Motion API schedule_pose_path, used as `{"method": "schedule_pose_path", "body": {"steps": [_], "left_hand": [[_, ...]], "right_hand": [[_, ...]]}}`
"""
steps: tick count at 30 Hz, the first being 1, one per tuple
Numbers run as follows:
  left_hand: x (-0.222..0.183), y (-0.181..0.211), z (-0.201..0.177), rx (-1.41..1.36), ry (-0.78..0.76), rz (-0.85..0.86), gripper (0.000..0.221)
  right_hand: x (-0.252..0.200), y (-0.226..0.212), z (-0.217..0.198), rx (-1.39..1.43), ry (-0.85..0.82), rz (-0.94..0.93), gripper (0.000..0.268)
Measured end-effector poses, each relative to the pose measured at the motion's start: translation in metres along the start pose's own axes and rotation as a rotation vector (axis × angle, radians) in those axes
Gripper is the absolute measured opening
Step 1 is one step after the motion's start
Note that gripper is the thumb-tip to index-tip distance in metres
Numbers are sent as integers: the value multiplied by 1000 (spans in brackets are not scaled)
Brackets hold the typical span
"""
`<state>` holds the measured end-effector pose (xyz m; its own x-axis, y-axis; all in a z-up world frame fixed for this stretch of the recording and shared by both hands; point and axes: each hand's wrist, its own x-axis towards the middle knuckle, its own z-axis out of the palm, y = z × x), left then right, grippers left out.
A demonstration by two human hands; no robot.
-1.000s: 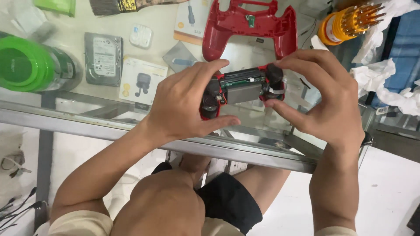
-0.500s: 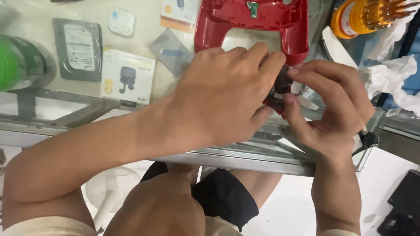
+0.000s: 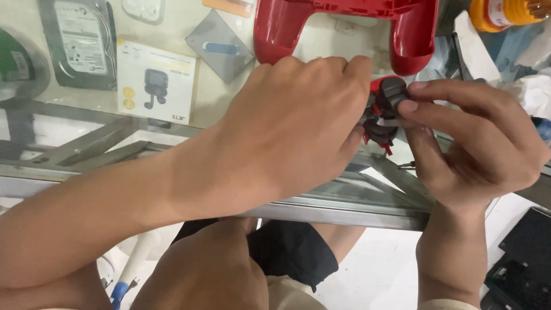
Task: Disassembling and inspecting the internal components of a game controller for repair
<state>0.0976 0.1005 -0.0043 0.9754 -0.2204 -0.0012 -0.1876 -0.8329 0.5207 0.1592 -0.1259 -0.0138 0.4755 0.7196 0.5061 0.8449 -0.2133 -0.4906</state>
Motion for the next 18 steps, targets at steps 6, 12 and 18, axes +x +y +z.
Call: {"method": "schedule_pose_path", "body": {"steps": [6,12,18], "left_hand": [[-6,2,6,47,78,59,24],[-10,6,10,152,171,15,12],[-12,6,11,147,186,12,17]], "right_hand": [[2,-6,5,12,11,25,11],[4,-8,4,-78,-103,87,34],[8,-8,1,-69,-155,60,23]]}}
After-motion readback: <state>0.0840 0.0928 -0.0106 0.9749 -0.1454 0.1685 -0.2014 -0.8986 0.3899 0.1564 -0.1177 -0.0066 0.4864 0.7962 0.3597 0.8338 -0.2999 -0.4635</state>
